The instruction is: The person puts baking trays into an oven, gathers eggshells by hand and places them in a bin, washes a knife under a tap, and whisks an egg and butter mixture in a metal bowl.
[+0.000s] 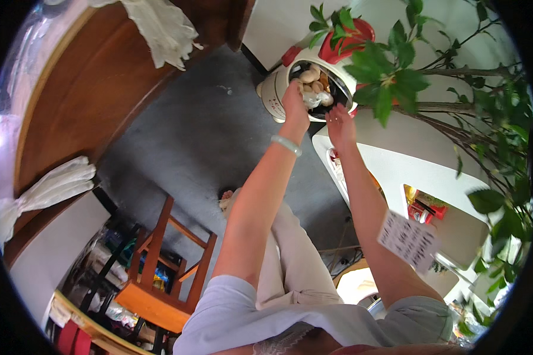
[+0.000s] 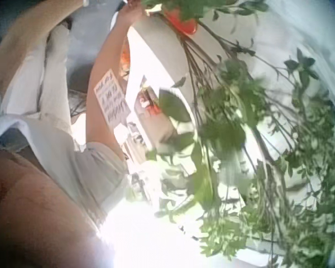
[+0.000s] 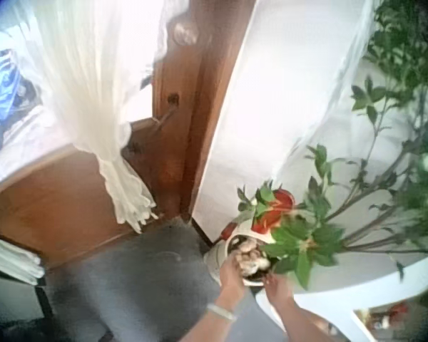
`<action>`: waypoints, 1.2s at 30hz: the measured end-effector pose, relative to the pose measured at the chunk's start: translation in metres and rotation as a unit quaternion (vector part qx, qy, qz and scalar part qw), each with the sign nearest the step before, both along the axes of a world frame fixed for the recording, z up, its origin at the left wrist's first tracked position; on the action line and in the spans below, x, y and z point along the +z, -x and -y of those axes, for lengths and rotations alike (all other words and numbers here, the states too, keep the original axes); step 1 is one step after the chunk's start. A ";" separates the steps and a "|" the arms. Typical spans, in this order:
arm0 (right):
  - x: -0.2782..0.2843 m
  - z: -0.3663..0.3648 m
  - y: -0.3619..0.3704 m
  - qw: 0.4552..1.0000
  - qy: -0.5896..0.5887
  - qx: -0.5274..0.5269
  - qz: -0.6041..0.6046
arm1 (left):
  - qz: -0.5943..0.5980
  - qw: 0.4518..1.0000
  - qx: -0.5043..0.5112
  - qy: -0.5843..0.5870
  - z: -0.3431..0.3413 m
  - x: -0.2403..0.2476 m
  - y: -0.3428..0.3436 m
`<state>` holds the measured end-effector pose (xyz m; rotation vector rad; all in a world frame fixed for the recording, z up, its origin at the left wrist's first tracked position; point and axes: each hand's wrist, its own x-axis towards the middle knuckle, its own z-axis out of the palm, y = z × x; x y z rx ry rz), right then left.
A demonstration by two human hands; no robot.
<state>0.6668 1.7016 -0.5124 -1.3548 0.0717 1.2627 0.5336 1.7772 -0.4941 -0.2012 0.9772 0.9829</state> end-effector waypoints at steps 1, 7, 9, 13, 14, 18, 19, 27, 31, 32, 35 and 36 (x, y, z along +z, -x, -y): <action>0.019 0.017 0.009 1.000 -0.010 0.016 -0.013 | 0.041 0.999 0.032 -0.001 0.016 0.014 0.015; 0.140 0.195 0.069 0.992 0.115 0.039 -0.020 | 0.003 0.992 -0.012 0.126 0.134 0.091 0.068; 0.189 0.251 0.091 0.987 0.149 0.049 -0.030 | -0.094 0.977 -0.080 0.172 0.185 0.112 0.072; 0.265 0.353 0.114 0.985 0.167 0.026 -0.030 | -0.103 0.928 -0.342 0.102 0.277 0.175 0.079; 0.287 0.374 0.119 0.985 0.172 0.012 -0.025 | -0.128 0.897 -0.421 0.037 0.301 0.171 0.077; 0.341 0.455 0.118 0.989 0.142 -0.021 0.037 | -0.193 0.763 -0.609 -0.099 0.381 0.197 0.057; 0.347 0.475 0.115 0.990 0.129 -0.029 0.046 | -0.208 0.758 -0.610 -0.101 0.391 0.232 0.052; 0.386 0.826 0.190 0.894 0.093 -0.426 0.100 | -0.049 0.492 -0.847 -0.194 0.698 0.432 -0.057; 0.411 0.997 0.252 0.788 0.139 -0.591 0.107 | 0.035 0.340 -0.921 -0.186 0.921 0.463 -0.065; 0.419 1.035 0.264 0.757 0.145 -0.628 0.111 | 0.053 0.307 -0.931 -0.188 0.976 0.496 -0.072; 0.448 1.121 0.289 0.701 0.161 -0.688 0.094 | 0.166 0.210 -0.930 -0.253 1.082 0.623 -0.117; 0.451 1.140 0.295 0.685 0.155 -0.706 0.094 | 0.270 0.158 -0.906 -0.285 1.101 0.670 -0.142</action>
